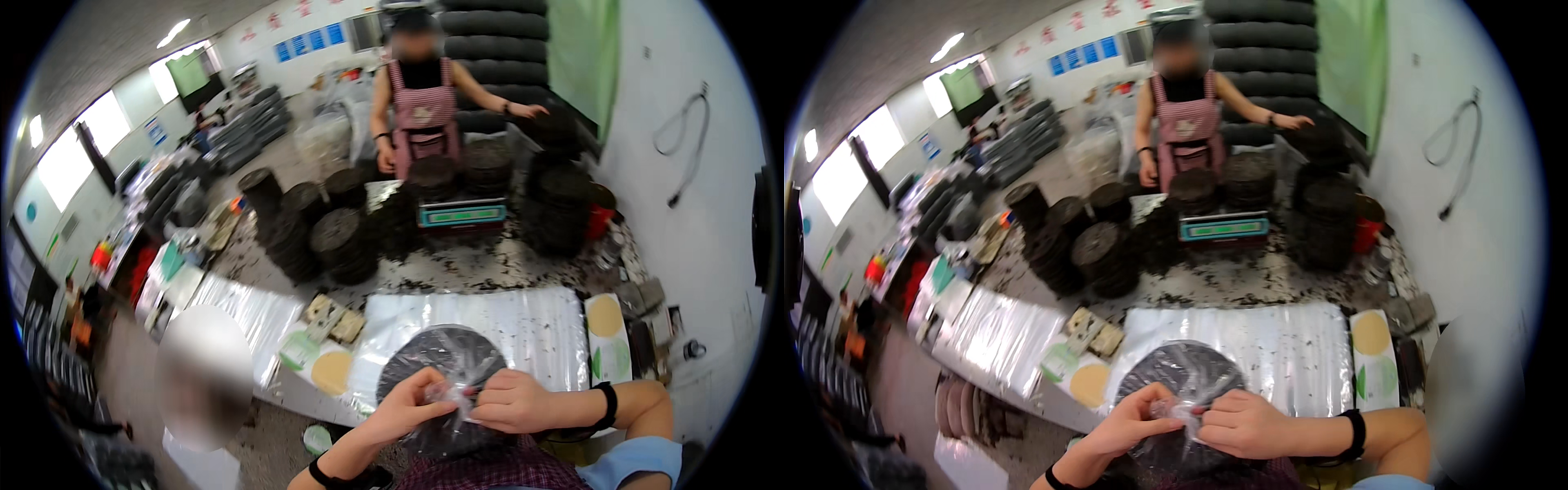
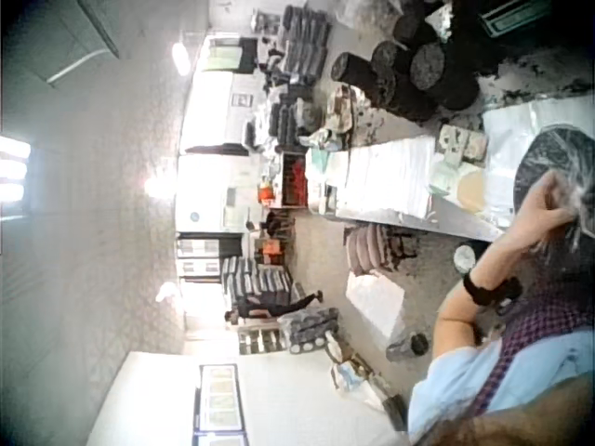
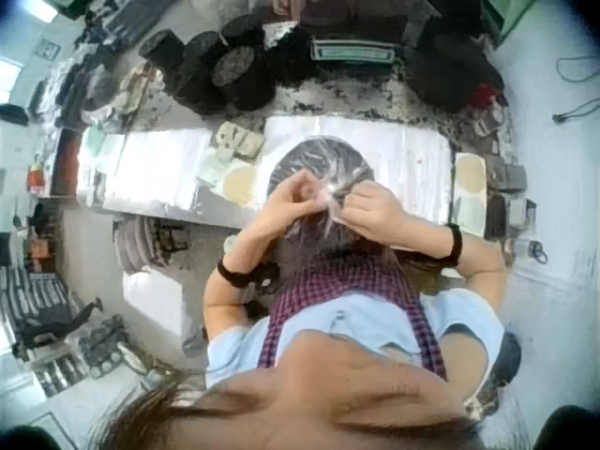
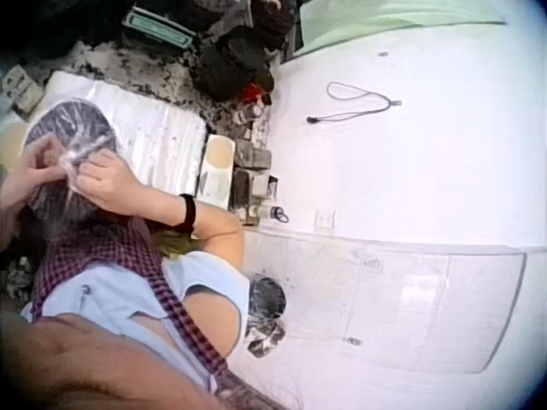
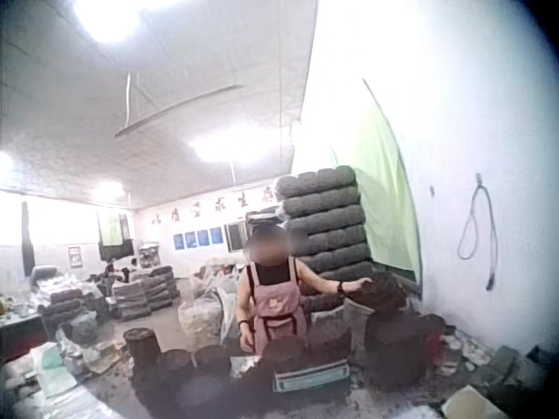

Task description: The person is packing round tea cakes into plastic bags, sealing the bags by hand, and applying circular green labels to the top of each package.

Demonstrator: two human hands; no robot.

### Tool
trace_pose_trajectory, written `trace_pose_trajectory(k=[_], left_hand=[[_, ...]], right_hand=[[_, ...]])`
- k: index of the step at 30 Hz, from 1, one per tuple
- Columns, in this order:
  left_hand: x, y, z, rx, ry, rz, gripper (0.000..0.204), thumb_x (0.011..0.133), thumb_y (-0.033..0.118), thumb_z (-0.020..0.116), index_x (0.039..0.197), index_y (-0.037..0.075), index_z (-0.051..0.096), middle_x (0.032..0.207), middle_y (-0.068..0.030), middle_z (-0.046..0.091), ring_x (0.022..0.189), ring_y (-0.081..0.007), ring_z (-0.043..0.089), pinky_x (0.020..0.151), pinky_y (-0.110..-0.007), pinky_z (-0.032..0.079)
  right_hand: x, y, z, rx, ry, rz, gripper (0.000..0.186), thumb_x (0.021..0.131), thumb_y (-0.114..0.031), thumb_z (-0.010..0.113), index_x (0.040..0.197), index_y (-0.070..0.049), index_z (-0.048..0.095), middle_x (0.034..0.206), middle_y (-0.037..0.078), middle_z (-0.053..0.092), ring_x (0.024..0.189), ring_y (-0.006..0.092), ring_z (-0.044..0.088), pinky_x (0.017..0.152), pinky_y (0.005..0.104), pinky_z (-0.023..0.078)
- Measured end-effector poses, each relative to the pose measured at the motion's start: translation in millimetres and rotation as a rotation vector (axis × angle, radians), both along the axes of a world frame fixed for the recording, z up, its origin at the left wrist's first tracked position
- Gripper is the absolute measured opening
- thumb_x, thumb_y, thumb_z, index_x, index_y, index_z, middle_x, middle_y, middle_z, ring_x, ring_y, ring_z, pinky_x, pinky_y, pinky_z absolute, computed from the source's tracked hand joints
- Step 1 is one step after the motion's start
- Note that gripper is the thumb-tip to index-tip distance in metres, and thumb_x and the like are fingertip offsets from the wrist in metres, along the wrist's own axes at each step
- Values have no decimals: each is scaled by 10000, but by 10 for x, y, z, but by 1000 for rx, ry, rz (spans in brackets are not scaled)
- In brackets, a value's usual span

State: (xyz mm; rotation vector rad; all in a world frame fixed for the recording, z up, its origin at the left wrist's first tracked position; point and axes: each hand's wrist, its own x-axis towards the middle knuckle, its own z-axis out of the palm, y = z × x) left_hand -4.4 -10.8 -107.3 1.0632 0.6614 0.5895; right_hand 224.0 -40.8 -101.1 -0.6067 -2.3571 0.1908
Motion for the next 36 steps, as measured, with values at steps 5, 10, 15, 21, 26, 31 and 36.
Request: trace_pose_trajectory(k=[5,10,15,21,26,31,36], left_hand=[[140,-67,-27,424,393,-32,201,794,36,686,917,47,527,861,-14,596,795,-124,569,697,-253,454],[422,124,107,1519,516,368,258,573,-4,674,785,90,562,828,-59,574,748,-274,546,624,-353,441],[317,147,-170,1441,660,157,210,655,99,714,751,88,528,816,-118,495,754,-312,498,686,-450,397],[172,-136,118,1350,726,-240,220,737,30,669,658,22,464,716,-142,495,698,-334,501,683,-433,398],[779,-75,270,1215,559,-98,430,733,89,726,1116,17,544,1200,-221,510,1108,-411,491,955,-448,385],[936,107,44,1356,548,-232,426,709,36,628,1132,29,579,1179,-149,553,1130,-365,504,943,-443,406],[847,60,62,1347,521,-149,424,700,17,618,1123,28,586,1167,-154,555,1099,-367,519,926,-438,421]], right_hand=[[-5,100,-24,-167,179,-166,562,803,-207,668,1292,-71,425,1131,125,561,842,327,579,844,410,444],[2,-1,-176,-651,75,-220,513,939,-287,513,1380,-70,366,934,166,615,803,328,593,745,417,457],[27,341,-224,-510,147,-211,231,923,-317,514,1009,-113,581,778,102,593,765,299,586,697,437,429],[397,524,-625,-142,187,-288,239,880,-302,580,779,-88,550,751,47,529,788,263,519,746,362,401],[507,517,-554,-454,565,-332,171,893,-214,596,980,-66,591,889,60,540,824,213,543,748,327,427],[875,478,-536,-619,723,-465,537,911,-142,576,1404,-126,366,1000,81,561,779,137,583,705,280,474],[1310,1109,293,-378,578,-597,783,871,-150,596,1501,-177,132,879,57,594,656,140,585,646,283,480]])
